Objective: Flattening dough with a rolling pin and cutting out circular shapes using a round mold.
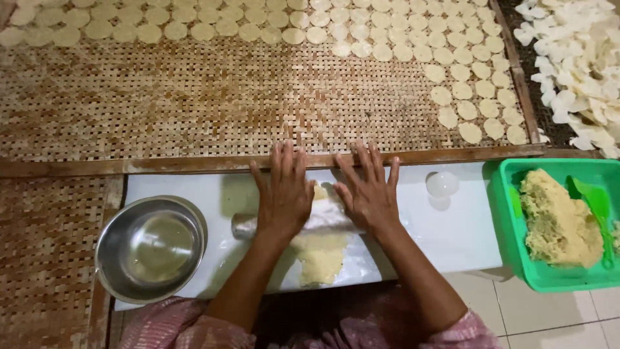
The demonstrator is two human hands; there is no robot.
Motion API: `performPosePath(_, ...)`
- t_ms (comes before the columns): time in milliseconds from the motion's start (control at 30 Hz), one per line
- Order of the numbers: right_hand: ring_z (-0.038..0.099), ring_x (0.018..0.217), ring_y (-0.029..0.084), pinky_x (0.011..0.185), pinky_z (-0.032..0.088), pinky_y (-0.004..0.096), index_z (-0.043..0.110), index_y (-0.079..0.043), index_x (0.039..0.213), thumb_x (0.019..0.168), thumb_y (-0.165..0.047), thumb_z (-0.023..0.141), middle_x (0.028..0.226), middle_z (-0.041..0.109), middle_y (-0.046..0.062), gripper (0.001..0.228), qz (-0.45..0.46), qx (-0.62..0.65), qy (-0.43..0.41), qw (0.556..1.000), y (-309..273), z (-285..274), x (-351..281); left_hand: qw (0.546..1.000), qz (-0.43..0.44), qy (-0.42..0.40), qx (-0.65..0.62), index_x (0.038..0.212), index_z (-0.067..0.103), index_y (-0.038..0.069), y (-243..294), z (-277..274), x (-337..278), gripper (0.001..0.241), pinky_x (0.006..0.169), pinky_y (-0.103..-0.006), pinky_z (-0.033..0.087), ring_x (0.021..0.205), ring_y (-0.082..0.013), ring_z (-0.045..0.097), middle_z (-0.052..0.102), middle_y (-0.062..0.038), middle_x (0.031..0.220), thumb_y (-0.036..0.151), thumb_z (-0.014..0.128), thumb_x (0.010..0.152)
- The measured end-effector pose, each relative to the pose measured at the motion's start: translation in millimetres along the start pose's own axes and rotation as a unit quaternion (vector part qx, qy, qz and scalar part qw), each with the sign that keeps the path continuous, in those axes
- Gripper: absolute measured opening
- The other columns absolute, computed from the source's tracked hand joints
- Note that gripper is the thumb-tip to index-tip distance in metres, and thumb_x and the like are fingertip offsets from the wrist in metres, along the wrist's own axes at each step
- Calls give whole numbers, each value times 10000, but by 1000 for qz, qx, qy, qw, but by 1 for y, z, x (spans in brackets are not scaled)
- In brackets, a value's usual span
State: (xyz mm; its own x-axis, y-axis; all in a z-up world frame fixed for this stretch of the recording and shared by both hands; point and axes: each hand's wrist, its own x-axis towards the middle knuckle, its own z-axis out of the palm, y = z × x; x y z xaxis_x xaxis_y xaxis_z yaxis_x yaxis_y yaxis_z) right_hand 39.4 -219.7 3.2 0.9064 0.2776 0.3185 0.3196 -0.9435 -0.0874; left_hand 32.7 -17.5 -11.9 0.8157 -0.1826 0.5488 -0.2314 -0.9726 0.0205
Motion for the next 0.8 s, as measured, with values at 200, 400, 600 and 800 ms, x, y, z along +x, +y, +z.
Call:
performPosePath(200,180,1559,393,1176,79,711,426,-329,1555,1051,-592,404,1667,279,165,569,-9,12,32,999,3,6,11,1000,-7,-10,24,1544,466,76,-2,-7,22,581,1156,-729,101,1559,-385,195,349,-223,1639,362,508,1040)
performPosePath(400,161,1571,349,1204,123,668,354,-379,1585,1029,-598,320,1676,259,117,598,-18,2,-19,1000,-4,3,-42,992,-22,-116,-35,1574,357,81,9,-16,-33,697,1140,-773,152,1578,-404,123,221,-230,1676,428,502,987)
performPosePath(600,313,1516,314,1204,218,566,388,-381,1571,978,-705,359,1640,344,92,676,-59,18,24,998,-12,-6,-86,966,62,-235,-89,1474,468,69,15,-46,-77,752,1207,-720,25,1583,-353,100,305,-186,1641,639,389,989)
performPosePath(800,256,1528,395,1192,196,638,471,-314,1510,869,-543,688,1664,295,118,715,-90,85,94,988,-16,-33,-101,954,115,-247,-128,1180,632,121,-3,-49,-78,639,1148,-820,62,1550,-390,198,447,-147,1519,419,895,679)
